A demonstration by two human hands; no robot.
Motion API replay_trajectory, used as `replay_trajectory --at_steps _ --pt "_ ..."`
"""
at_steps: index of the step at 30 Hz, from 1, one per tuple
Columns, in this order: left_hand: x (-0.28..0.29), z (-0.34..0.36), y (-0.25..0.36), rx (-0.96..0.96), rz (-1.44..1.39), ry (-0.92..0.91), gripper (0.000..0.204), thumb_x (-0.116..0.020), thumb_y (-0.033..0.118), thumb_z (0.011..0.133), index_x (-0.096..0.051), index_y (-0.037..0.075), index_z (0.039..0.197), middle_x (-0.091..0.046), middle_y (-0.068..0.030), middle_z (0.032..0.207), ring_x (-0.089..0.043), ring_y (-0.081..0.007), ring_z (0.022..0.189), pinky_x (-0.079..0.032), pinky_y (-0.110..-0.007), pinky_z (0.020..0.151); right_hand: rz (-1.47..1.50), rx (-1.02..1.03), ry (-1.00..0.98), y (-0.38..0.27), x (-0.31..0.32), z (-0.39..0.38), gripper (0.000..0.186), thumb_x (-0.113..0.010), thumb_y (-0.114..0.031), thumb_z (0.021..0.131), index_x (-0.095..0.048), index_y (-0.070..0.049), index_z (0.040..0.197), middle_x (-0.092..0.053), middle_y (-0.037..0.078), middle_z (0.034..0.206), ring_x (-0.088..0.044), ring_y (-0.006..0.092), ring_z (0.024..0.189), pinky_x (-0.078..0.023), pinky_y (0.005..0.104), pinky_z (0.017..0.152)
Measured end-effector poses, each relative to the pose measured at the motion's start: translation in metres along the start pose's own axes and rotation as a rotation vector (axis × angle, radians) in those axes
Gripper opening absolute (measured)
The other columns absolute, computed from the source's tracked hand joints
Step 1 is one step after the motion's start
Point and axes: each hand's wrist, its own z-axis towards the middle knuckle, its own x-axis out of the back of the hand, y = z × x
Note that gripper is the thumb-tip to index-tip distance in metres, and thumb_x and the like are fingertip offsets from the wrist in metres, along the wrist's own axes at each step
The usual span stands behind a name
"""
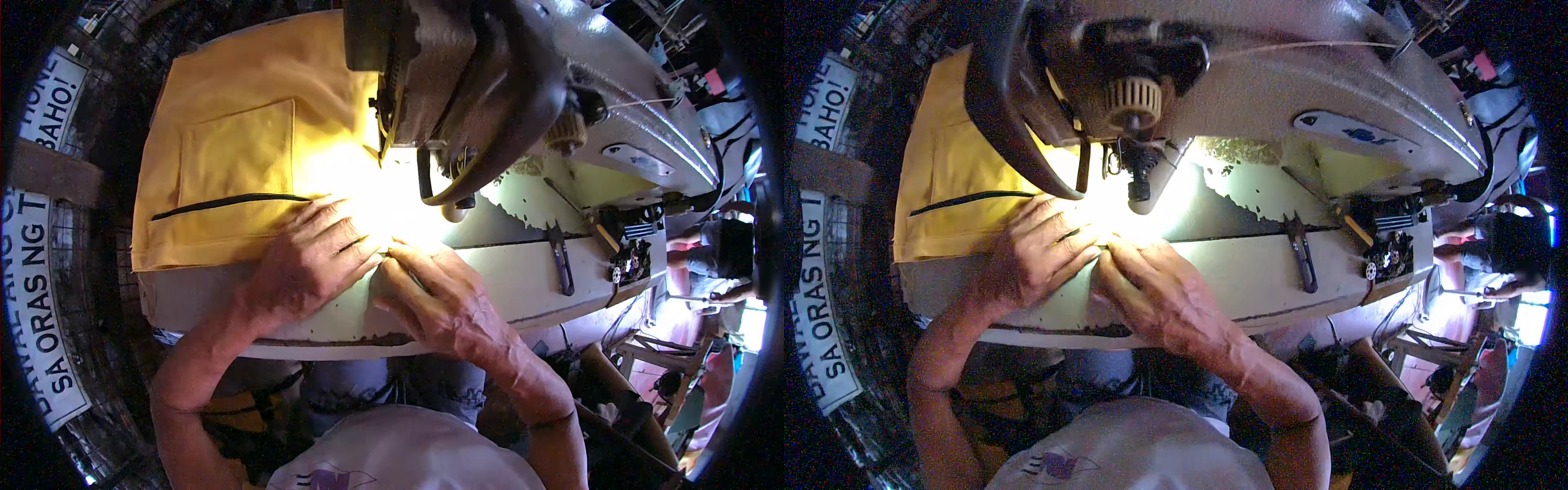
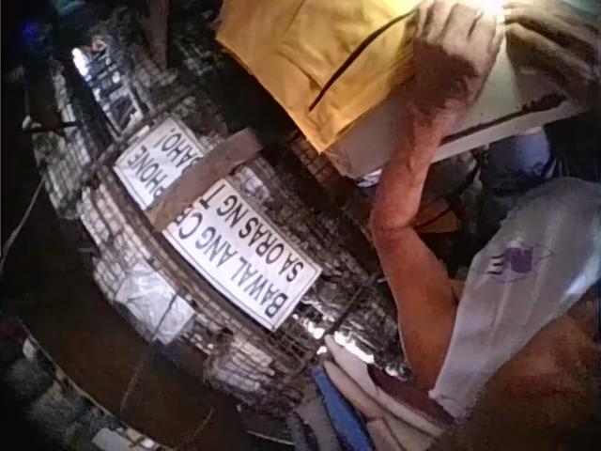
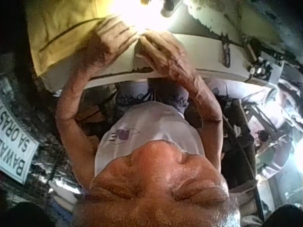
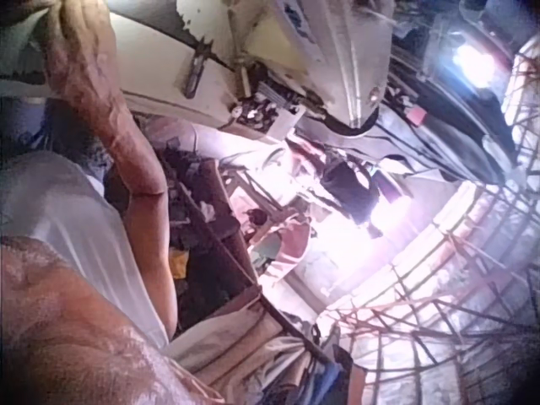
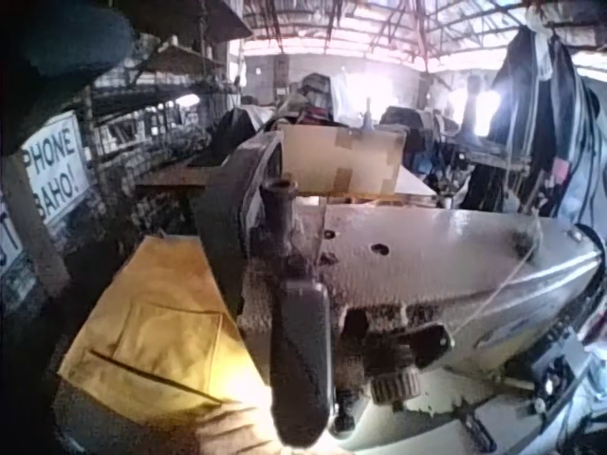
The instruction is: The recorder is using an industrial sewing machine to sew and assemble a yellow fabric tote bag.
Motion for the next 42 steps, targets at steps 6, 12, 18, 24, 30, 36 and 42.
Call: replay_trajectory --at_steps 6,12,18,24,30,36,42 --pt "-0.002 0.01 -0.02 -0.081 0.062 0.012 0.03 -0.067 0.014 0.076 -0.066 0.003 0.103 -0.062 -0.0101 0.109 -0.057 -0.0283 0.109 -0.045 -0.041 0.099 0.011 -0.076 -0.082 0.011 0.004 0.02 0.032 -0.062 -0.024 0.087 -0.057 -0.002 0.11 -0.061 0.017 0.106 -0.061 0.033 0.093 -0.05 0.0417 0.077" --pt "-0.011 0.01 -0.031 -0.105 0.018 0.076 0.033 -0.066 0.013 0.074 -0.066 0.005 0.106 -0.061 -0.008 0.107 -0.057 -0.0251 0.109 -0.046 -0.04 0.097 0.026 -0.054 0.002 0.018 -0.004 0.019 0.027 -0.059 -0.026 0.09 -0.054 -0.001 0.102 -0.058 0.016 0.099 -0.06 0.0345 0.089 -0.05 0.0432 0.075" --pt "-0.01 0.015 -0.035 -0.128 0.095 0.141 0.031 -0.067 0.013 0.072 -0.068 0.006 0.102 -0.063 -0.0067 0.102 -0.059 -0.0246 0.104 -0.047 -0.039 0.095 0.027 -0.13 -0.081 0.011 0.002 0.028 0.028 -0.068 -0.018 0.084 -0.058 -0.002 0.104 -0.06 0.013 0.107 -0.06 0.0347 0.091 -0.051 0.041 0.075" --pt "-0.011 0.025 -0.047 -0.113 0.063 0.142 0.024 -0.067 0.014 0.074 -0.068 0.006 0.097 -0.064 -0.0046 0.098 -0.06 -0.0222 0.101 -0.048 -0.037 0.091 0.037 -0.192 -0.017 0.016 0.002 0.031 0.023 -0.065 -0.016 0.087 -0.058 -0.003 0.105 -0.061 0.015 0.108 -0.061 0.0348 0.091 -0.051 0.0428 0.074" --pt "-0.007 0.024 -0.051 -0.13 0.025 0.089 0.021 -0.067 0.017 0.075 -0.067 0.008 0.094 -0.064 -0.0046 0.099 -0.06 -0.0228 0.101 -0.049 -0.037 0.09 0.018 -0.184 0.02 0.019 -0.003 0.026 0.025 -0.065 -0.014 0.087 -0.06 -0.004 0.11 -0.065 0.015 0.103 -0.062 0.0353 0.086 -0.051 0.0435 0.074" --pt "-0.006 0.026 -0.05 -0.094 -0.001 0.087 0.017 -0.068 0.017 0.074 -0.067 0.009 0.089 -0.065 -0.0037 0.099 -0.06 -0.0225 0.1 -0.049 -0.038 0.09 -0.027 -0.13 0.133 0.02 -0.005 0.025 0.023 -0.062 -0.015 0.088 -0.062 -0.004 0.108 -0.064 0.017 0.094 -0.062 0.0353 0.08 -0.049 0.0434 0.072" --pt "-0.013 0.026 -0.071 -0.22 0.044 0.101 0.017 -0.068 0.019 0.074 -0.067 0.009 0.089 -0.065 -0.0048 0.099 -0.061 -0.0227 0.099 -0.047 -0.038 0.088 -0.115 -0.108 0.305 0.022 0.011 -0.016 0.029 -0.068 -0.011 0.083 -0.065 -0.008 0.112 -0.062 0.017 0.114 -0.058 0.0327 0.109 -0.045 0.0427 0.098"
